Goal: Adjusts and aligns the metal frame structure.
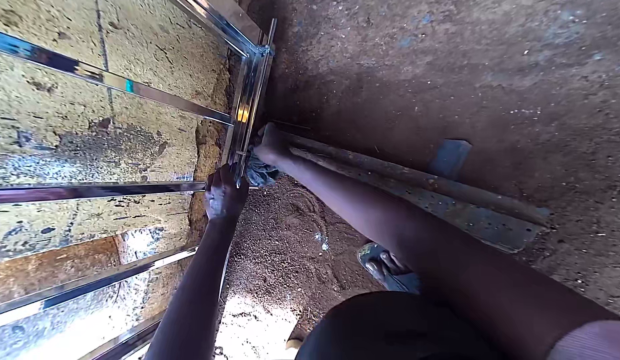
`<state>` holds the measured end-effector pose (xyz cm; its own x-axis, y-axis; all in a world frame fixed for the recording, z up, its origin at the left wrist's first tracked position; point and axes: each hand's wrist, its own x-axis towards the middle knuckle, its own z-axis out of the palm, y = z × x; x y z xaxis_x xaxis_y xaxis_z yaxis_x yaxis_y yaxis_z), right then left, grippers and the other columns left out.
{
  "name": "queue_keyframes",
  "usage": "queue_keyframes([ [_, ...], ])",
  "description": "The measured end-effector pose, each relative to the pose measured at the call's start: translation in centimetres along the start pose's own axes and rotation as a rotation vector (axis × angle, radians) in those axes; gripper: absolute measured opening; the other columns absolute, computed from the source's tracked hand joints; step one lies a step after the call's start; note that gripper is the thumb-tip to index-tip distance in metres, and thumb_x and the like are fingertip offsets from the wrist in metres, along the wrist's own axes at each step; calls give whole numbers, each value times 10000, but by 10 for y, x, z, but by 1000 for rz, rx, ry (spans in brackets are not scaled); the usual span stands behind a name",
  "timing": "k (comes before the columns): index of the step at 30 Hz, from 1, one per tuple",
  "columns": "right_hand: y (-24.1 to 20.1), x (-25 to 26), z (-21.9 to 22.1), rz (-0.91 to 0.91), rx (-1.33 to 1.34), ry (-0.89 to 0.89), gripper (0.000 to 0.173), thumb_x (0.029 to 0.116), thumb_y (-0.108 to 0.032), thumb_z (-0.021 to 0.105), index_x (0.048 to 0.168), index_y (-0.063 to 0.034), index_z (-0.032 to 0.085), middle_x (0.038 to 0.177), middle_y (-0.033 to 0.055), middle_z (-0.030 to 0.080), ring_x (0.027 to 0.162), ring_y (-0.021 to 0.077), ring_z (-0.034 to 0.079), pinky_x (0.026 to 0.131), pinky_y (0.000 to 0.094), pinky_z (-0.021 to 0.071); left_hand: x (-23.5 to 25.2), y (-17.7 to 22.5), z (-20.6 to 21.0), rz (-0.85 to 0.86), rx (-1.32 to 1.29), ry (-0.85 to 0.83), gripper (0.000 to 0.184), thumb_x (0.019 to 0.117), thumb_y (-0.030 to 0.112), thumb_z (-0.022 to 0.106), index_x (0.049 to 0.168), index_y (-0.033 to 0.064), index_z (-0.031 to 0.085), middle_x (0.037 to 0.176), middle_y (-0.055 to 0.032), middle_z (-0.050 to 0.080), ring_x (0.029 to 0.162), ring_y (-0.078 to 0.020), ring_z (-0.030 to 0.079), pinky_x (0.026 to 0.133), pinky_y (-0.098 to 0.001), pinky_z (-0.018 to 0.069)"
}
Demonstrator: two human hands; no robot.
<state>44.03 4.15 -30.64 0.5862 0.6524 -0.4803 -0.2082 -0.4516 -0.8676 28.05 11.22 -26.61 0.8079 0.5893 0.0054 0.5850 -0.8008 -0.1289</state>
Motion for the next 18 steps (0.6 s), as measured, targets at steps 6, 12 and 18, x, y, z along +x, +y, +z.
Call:
queue_keyframes([
  [6, -8, 9, -14, -8, -148, -167, 356, 879, -144, 705, 1164, 26, 576, 1068, 229, 661, 985, 349, 678, 781, 552, 549, 1, -1, 2, -6, 16, 7, 490, 923, 245, 705, 1308, -45, 613, 1226, -259, 679, 1164, -441, 651, 940, -610, 519],
  [12, 3, 28, 0, 32, 233, 116, 430, 863, -126, 720, 1260, -41, 579, 1115, 193, 677, 1049, 325, 667, 849, 537, 544, -3, -5, 5, 35, 3, 40, 479, 903, 219, 719, 1280, -61, 621, 1194, -272, 686, 1125, -453, 666, 921, -624, 522],
  [18, -10, 43, -17, 16, 416, 341, 363, 897, -125, 714, 1238, -25, 640, 1120, 182, 681, 1051, 308, 660, 880, 502, 546, -1, -1, 1, 11, 0, 10, 496, 914, 224, 712, 1303, -65, 608, 1216, -273, 680, 1172, -456, 645, 965, -609, 507],
])
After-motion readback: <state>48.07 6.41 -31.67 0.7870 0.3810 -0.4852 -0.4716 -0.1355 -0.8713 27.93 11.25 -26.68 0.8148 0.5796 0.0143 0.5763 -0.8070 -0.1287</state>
